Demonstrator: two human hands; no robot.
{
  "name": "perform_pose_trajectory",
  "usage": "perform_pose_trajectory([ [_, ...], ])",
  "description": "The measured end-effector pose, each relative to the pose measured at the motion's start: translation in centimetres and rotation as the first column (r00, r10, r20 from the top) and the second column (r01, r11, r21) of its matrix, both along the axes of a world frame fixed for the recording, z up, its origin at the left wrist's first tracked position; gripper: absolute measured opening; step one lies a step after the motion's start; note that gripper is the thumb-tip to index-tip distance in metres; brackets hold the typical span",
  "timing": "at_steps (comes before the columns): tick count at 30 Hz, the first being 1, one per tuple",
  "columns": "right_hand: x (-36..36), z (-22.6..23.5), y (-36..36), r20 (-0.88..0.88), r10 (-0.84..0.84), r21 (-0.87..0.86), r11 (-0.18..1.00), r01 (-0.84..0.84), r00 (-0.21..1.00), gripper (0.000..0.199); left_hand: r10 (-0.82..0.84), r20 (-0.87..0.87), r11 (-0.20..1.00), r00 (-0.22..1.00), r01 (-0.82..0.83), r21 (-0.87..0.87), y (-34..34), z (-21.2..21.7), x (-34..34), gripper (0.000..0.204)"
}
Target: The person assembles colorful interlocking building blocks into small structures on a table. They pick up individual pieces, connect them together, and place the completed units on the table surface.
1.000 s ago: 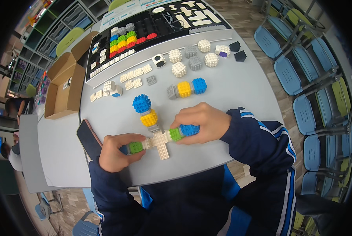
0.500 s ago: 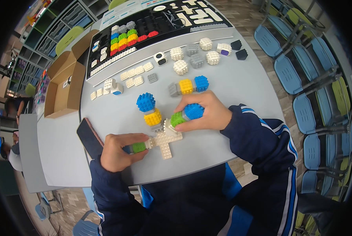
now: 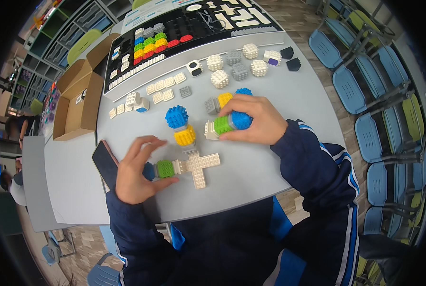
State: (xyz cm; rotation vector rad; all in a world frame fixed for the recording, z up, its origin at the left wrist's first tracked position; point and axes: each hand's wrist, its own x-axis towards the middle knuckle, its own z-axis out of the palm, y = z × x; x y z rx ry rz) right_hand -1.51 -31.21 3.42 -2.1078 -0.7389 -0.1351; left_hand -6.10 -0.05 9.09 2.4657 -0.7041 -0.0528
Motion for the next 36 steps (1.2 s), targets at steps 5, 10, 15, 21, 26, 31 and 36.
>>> perform_pose_trajectory([
  [5,0.2,0.4,-0.3,0.304,-0.029,-0.193,0.977,0.092,0.952,0.039,0.138,0.265,0.988,0.954,-0.153,0.034,1.1,-0.3,0.7,0.087],
  [10,0.5,0.3,-0.4,0.393,-0.005,-0.202,0.975,0.092,0.919,0.04,0.133,0.14,0.986,0.981,-0.117,-0.116,1.9,-1.0,1.1,0.08],
  [15,0.6,0.6,-0.5,0.376,0.031,-0.227,0.972,0.059,0.926,0.041,0.062,0.179,0.995,0.982,-0.046,-0.094,1.7,-1.2,1.0,0.039],
  [21,-0.1,0.8,0.5,0.404,0.072,-0.144,0.989,-0.015,0.912,0.04,0.148,0.191,0.96,0.97,-0.095,-0.263,1.6,-1.5,1.3,0.022],
  [26,-0.8,0.3,1.9,0.479,0.123,-0.203,0.979,-0.026,0.869,0.039,-0.124,0.279,0.97,0.952,0.175,-0.167,1.2,-1.1,1.4,0.047],
  [31,-1.7,-0.6,3.4,0.546,0.209,-0.268,0.961,-0.067,0.812,0.036,-0.112,0.464,0.994,0.879,0.092,0.065,-1.3,-3.6,0.5,0.044],
  [36,-0.9,-1.9,2.3,0.563,0.22,-0.398,0.917,0.028,0.797,0.029,-0.149,0.549,0.988,0.823,0.149,0.044,-1.3,-5.4,0.4,0.044],
])
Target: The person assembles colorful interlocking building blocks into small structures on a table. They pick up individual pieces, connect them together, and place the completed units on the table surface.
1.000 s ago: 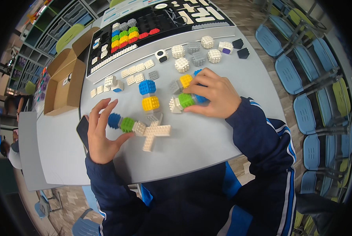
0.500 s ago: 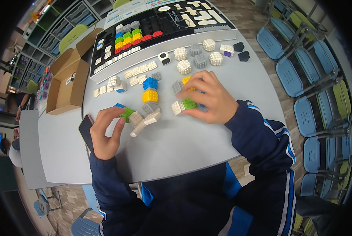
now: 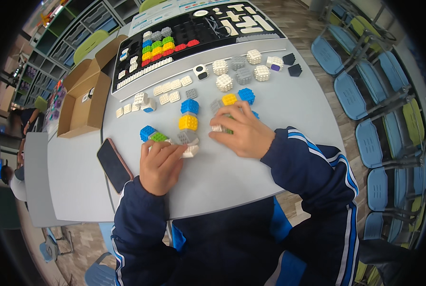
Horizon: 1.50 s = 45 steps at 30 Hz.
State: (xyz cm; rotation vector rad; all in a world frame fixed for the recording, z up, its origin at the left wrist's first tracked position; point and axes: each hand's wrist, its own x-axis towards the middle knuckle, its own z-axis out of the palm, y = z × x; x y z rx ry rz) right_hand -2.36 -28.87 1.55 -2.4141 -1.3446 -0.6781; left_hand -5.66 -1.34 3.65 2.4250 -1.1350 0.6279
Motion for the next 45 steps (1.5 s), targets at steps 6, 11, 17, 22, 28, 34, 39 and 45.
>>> perform_pose_trajectory([
  [6,0.5,1.7,-1.4,-0.125,-0.055,0.128,0.989,0.071,0.991,0.041,-0.098,-0.004,0.995,0.995,0.098,-0.011,0.4,-1.3,-1.5,0.044],
  [11,0.3,2.5,-0.8,-0.298,-0.017,0.283,0.953,0.106,0.954,0.066,-0.093,-0.073,0.993,0.993,0.099,0.068,0.7,-1.2,-1.6,0.04],
  [17,0.1,0.7,-0.9,-0.42,0.181,0.381,0.925,-0.008,0.889,0.066,-0.152,-0.206,0.983,0.967,0.17,0.071,0.8,-0.9,-1.5,0.046],
  [22,-0.3,0.5,-0.9,-0.516,0.337,0.468,0.881,-0.071,0.787,0.056,-0.204,-0.245,0.976,0.948,0.218,0.031,0.4,0.3,-1.3,0.043],
  [28,-2.1,0.2,1.0,-0.443,0.339,0.428,0.893,-0.136,0.83,0.048,-0.206,-0.182,0.978,0.962,0.209,-0.002,-0.1,-1.2,-1.9,0.03],
  [34,-2.4,0.4,1.2,-0.524,0.318,0.484,0.874,-0.031,0.79,0.035,-0.223,-0.16,0.974,0.962,0.212,-0.082,-0.7,-2.0,-1.9,0.026],
  [39,-2.2,0.8,0.9,-0.598,0.295,0.46,0.888,0.018,0.745,0.037,-0.221,-0.179,0.974,0.959,0.209,-0.084,-0.8,-1.9,-2.0,0.027],
  [45,-2.1,0.8,1.0,-0.651,0.31,0.494,0.866,0.078,0.693,0.034,-0.212,-0.141,0.976,0.967,0.201,-0.086,-1.0,-2.0,-2.0,0.026],
])
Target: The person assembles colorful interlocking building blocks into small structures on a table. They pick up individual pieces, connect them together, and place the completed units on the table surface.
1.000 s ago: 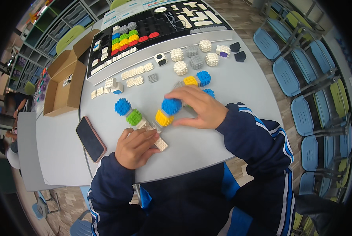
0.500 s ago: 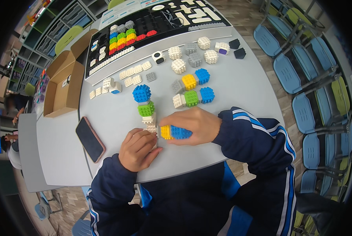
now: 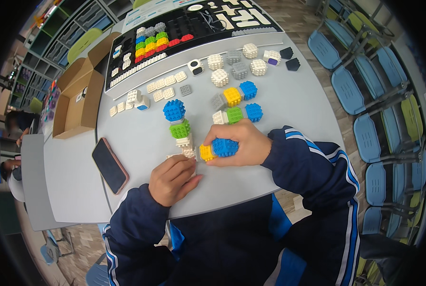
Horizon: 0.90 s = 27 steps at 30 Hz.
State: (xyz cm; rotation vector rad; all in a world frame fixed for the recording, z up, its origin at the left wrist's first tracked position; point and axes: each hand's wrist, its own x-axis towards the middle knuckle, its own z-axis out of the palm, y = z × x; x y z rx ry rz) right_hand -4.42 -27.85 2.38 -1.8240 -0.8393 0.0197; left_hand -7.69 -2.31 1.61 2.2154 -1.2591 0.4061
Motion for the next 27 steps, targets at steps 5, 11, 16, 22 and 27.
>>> perform_pose_trajectory([
  [5,0.1,0.3,0.0,-0.035,-0.011,-0.006,1.0,0.011,0.999,0.035,0.03,0.017,0.999,0.999,-0.03,0.028,0.0,0.0,-0.2,0.021],
  [11,0.0,0.5,0.0,-0.067,-0.03,-0.024,0.999,0.029,0.997,0.034,0.05,0.04,0.996,0.998,-0.053,0.075,0.0,0.0,-0.3,0.019],
  [16,0.4,1.8,-0.3,-0.169,-0.122,-0.004,0.992,0.123,0.978,0.035,0.057,0.05,0.995,0.997,-0.061,0.085,0.0,0.0,-0.3,0.017],
  [22,0.5,1.4,-0.9,-0.042,-0.184,0.076,0.979,0.187,0.982,0.038,0.054,0.005,0.997,0.999,-0.055,0.051,0.0,-0.3,-0.2,0.015],
  [27,2.0,0.7,-1.3,0.07,-0.268,0.264,0.934,0.242,0.961,0.047,0.044,-0.078,0.999,0.996,-0.044,0.005,0.6,0.0,0.1,0.021],
])
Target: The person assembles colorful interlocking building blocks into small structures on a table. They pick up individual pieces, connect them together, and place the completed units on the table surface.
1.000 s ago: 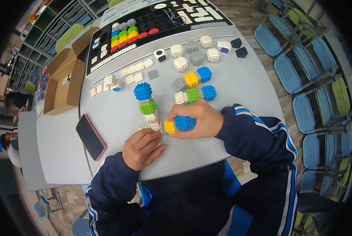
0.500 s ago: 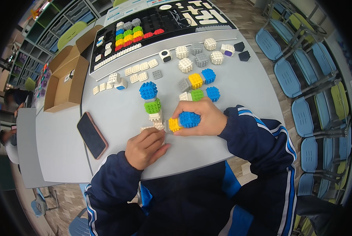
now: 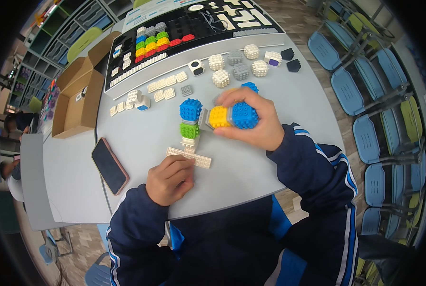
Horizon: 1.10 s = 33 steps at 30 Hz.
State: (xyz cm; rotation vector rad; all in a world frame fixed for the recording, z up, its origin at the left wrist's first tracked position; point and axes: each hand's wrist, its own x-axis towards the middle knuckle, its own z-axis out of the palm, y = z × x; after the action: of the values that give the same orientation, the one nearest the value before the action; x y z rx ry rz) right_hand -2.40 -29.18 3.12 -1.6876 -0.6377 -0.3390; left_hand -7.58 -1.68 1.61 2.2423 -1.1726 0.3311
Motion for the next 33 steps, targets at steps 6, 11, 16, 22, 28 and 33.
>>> perform_pose_trajectory([
  [6,0.9,0.5,-1.9,-0.067,-0.058,0.079,0.995,0.063,0.996,0.05,0.086,0.01,0.996,0.996,-0.085,-0.023,0.3,0.1,0.1,0.026],
  [11,2.2,0.7,-2.8,-0.204,-0.206,0.253,0.933,0.255,0.957,0.046,0.094,-0.001,0.995,0.996,-0.094,-0.018,0.6,-0.3,0.2,0.031],
  [16,2.9,0.4,-1.4,-0.173,-0.153,0.02,0.987,0.159,0.973,0.043,-0.031,-0.054,0.999,0.998,0.03,-0.024,0.7,-0.4,0.3,0.032],
  [22,4.6,0.9,1.5,-0.05,-0.056,-0.261,0.964,0.041,0.997,0.041,-0.132,-0.141,0.987,0.981,0.117,-0.112,0.9,-1.2,0.4,0.032],
  [28,5.9,0.8,3.1,-0.037,0.024,-0.432,0.901,-0.037,0.999,0.039,-0.135,-0.154,0.986,0.979,0.117,-0.118,0.7,-0.9,0.6,0.031],
  [33,5.8,0.6,3.3,-0.008,-0.025,-0.522,0.853,0.017,1.0,0.041,-0.129,-0.153,0.988,0.98,0.114,-0.103,0.6,-0.8,0.5,0.03],
])
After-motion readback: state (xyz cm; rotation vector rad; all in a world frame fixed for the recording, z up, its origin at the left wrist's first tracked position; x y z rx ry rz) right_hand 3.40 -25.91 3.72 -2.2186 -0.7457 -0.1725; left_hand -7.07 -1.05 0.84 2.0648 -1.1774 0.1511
